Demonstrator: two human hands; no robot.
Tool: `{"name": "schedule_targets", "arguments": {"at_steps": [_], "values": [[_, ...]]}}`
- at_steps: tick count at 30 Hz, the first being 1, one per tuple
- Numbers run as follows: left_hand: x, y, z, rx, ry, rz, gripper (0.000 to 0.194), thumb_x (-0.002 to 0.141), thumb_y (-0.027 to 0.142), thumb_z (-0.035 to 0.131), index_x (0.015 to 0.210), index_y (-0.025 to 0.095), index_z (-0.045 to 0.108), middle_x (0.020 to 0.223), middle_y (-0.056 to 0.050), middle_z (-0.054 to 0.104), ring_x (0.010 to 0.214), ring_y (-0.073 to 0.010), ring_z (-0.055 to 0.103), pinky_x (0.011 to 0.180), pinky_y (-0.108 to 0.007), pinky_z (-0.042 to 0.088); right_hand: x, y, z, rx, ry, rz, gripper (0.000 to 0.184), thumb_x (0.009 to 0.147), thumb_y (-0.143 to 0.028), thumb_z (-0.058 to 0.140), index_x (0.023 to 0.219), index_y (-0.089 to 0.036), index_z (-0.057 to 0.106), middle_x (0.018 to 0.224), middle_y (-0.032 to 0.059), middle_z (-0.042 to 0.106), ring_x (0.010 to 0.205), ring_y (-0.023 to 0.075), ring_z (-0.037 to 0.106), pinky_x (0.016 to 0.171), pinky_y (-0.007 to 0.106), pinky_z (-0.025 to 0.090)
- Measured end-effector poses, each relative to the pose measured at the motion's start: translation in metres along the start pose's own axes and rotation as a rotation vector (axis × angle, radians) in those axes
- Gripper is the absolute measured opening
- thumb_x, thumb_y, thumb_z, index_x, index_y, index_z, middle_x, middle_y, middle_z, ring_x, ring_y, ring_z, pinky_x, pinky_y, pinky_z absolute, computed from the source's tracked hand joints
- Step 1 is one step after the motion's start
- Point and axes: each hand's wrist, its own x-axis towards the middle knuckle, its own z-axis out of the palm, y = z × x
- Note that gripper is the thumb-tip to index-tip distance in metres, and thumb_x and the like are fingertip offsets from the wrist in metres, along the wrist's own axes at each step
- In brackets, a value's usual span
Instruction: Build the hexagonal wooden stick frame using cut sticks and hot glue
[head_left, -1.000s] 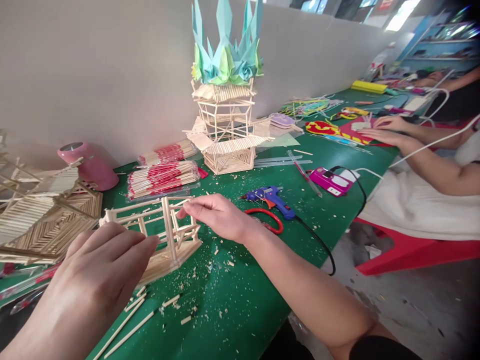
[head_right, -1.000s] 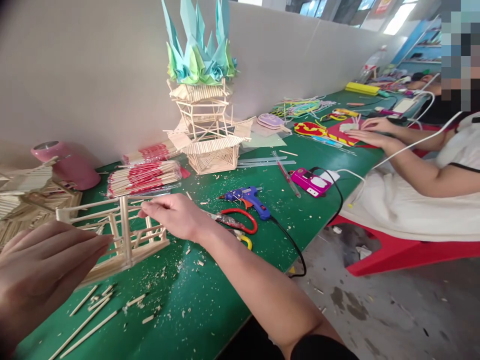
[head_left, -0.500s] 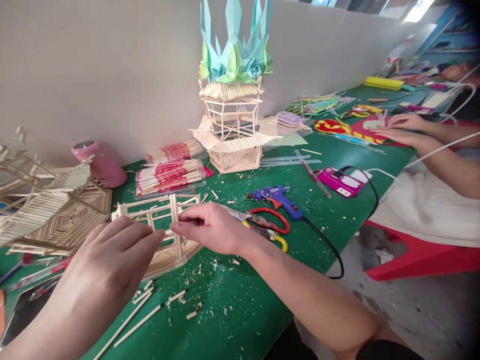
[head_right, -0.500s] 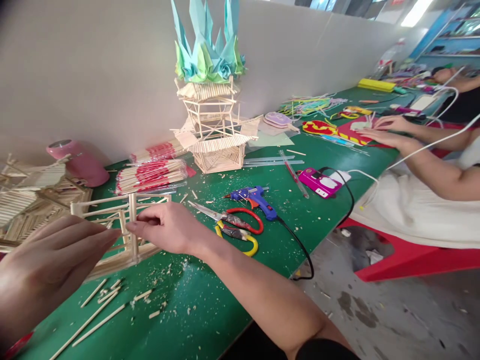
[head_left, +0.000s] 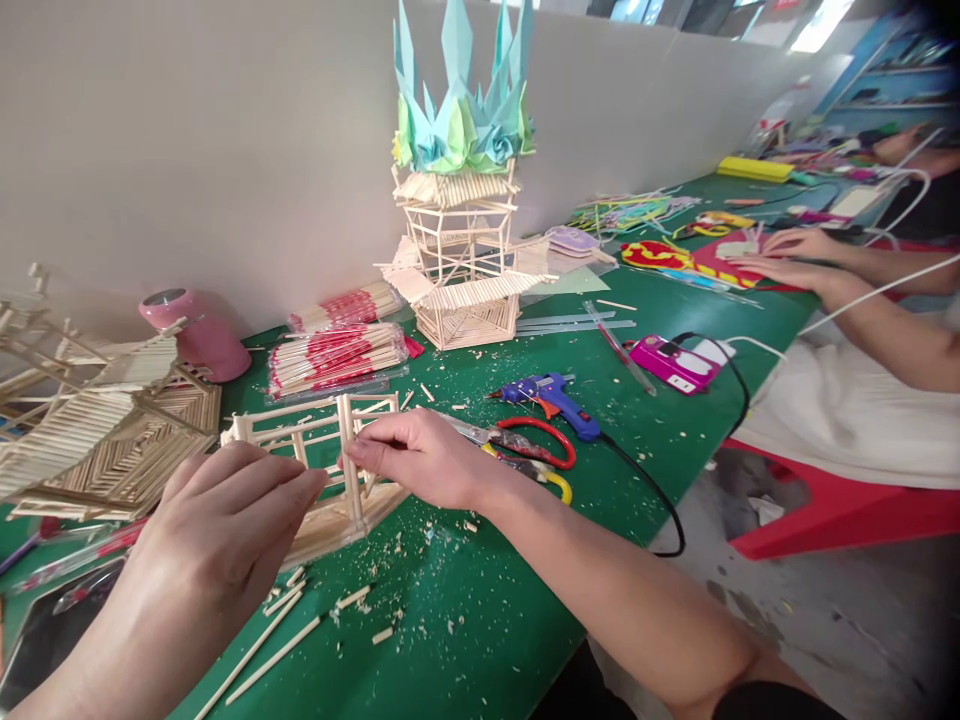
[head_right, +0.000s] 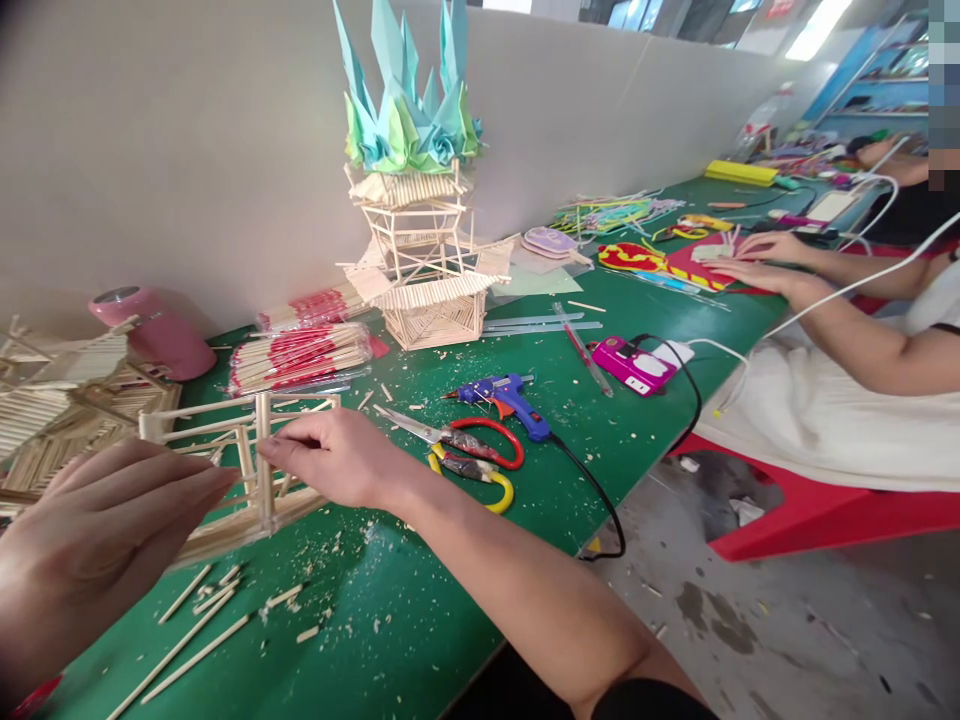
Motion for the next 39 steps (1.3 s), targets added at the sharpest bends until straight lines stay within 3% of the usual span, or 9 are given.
{"name": "schedule_targets", "arguments": {"at_steps": [6, 12, 17, 21, 23, 25, 28, 35, 39], "values": [[0.000, 0.010, 0.002, -0.091, 0.026, -0.133, 0.017, 0.084, 0.012, 0.048, 0.091, 0.024, 0.059, 0.081, -0.002, 0.066, 0.075, -0.0182, 0.052, 0.068, -0.034, 0.038, 0.000, 0.000, 0.000, -0.002, -0.001, 0.013, 0.045, 0.086, -0.049, 0.048, 0.055, -0.018, 0.037, 0.056, -0.0064, 0.027, 0.055, 0.0081, 0.027, 0.050, 0.024, 0.023], [-0.001, 0.008, 0.002, -0.056, 0.010, -0.082, 0.019, 0.084, 0.009, 0.047, 0.093, 0.021, 0.058, 0.084, -0.003, 0.066, 0.076, -0.0178, 0.051, 0.069, -0.033, 0.038, 0.000, -0.003, -0.001, -0.003, 0.002, 0.030, 0.044, 0.086, -0.047, 0.047, 0.054, -0.018, 0.038, 0.056, -0.0062, 0.027, 0.055, 0.0085, 0.026, 0.051, 0.024, 0.024], [-0.002, 0.008, 0.002, -0.080, 0.024, -0.122, 0.019, 0.084, 0.009, 0.048, 0.095, 0.021, 0.058, 0.083, -0.002, 0.066, 0.076, -0.0177, 0.051, 0.069, -0.033, 0.039, 0.001, -0.003, -0.002, -0.019, 0.000, 0.071, 0.042, 0.086, -0.047, 0.046, 0.056, -0.017, 0.047, 0.058, -0.0042, 0.038, 0.058, 0.0092, 0.033, 0.054, 0.024, 0.027], [-0.001, 0.005, 0.001, -0.034, 0.017, -0.030, 0.023, 0.082, 0.009, 0.050, 0.099, 0.022, 0.059, 0.085, -0.001, 0.067, 0.077, -0.0169, 0.053, 0.066, -0.030, 0.041, -0.002, -0.002, 0.001, -0.013, 0.001, 0.059, 0.039, 0.086, -0.045, 0.045, 0.060, -0.017, 0.051, 0.061, -0.0032, 0.042, 0.060, 0.0095, 0.037, 0.056, 0.024, 0.030], [-0.001, 0.004, 0.001, -0.015, 0.013, -0.012, 0.024, 0.082, 0.009, 0.050, 0.100, 0.022, 0.059, 0.086, -0.001, 0.067, 0.077, -0.0168, 0.054, 0.067, -0.030, 0.042, -0.004, -0.003, 0.003, -0.005, 0.050, 0.073, 0.032, 0.085, -0.043, 0.047, 0.069, -0.017, 0.054, 0.064, -0.0031, 0.044, 0.060, 0.0093, 0.038, 0.056, 0.023, 0.031], [-0.001, 0.004, 0.000, -0.016, 0.007, -0.031, 0.022, 0.082, 0.010, 0.050, 0.098, 0.021, 0.059, 0.086, -0.002, 0.067, 0.077, -0.0172, 0.054, 0.068, -0.031, 0.042, -0.007, -0.005, 0.006, -0.047, 0.178, 0.098, 0.026, 0.082, -0.044, 0.053, 0.080, -0.018, 0.054, 0.068, -0.0028, 0.046, 0.060, 0.0094, 0.039, 0.055, 0.023, 0.033], [-0.001, 0.006, -0.001, -0.031, -0.008, -0.069, 0.018, 0.083, 0.011, 0.050, 0.095, 0.021, 0.059, 0.085, -0.003, 0.067, 0.076, -0.0175, 0.053, 0.068, -0.032, 0.042, -0.009, -0.010, 0.009, -0.142, 0.306, 0.113, 0.033, 0.074, -0.045, 0.061, 0.092, -0.018, 0.053, 0.074, -0.0016, 0.048, 0.064, 0.0111, 0.043, 0.058, 0.024, 0.036], [0.001, 0.014, 0.002, -0.086, 0.033, -0.133, 0.017, 0.087, 0.014, 0.046, 0.091, 0.020, 0.061, 0.079, -0.003, 0.065, 0.073, -0.0170, 0.050, 0.065, -0.031, 0.039, -0.007, -0.010, 0.011, -0.119, 0.179, 0.070, 0.023, 0.075, -0.039, 0.065, 0.084, -0.018, 0.066, 0.092, 0.0035, 0.052, 0.087, 0.0166, 0.052, 0.078, 0.031, 0.042], [0.001, 0.019, 0.004, -0.084, 0.027, -0.177, 0.022, 0.089, 0.016, 0.041, 0.084, 0.020, 0.062, 0.077, -0.003, 0.064, 0.072, -0.0179, 0.049, 0.065, -0.033, 0.038, -0.005, -0.005, 0.016, -0.022, 0.181, 0.105, 0.021, 0.072, -0.039, 0.069, 0.079, -0.019, 0.067, 0.095, 0.0040, 0.050, 0.089, 0.0171, 0.053, 0.080, 0.032, 0.043]]}}
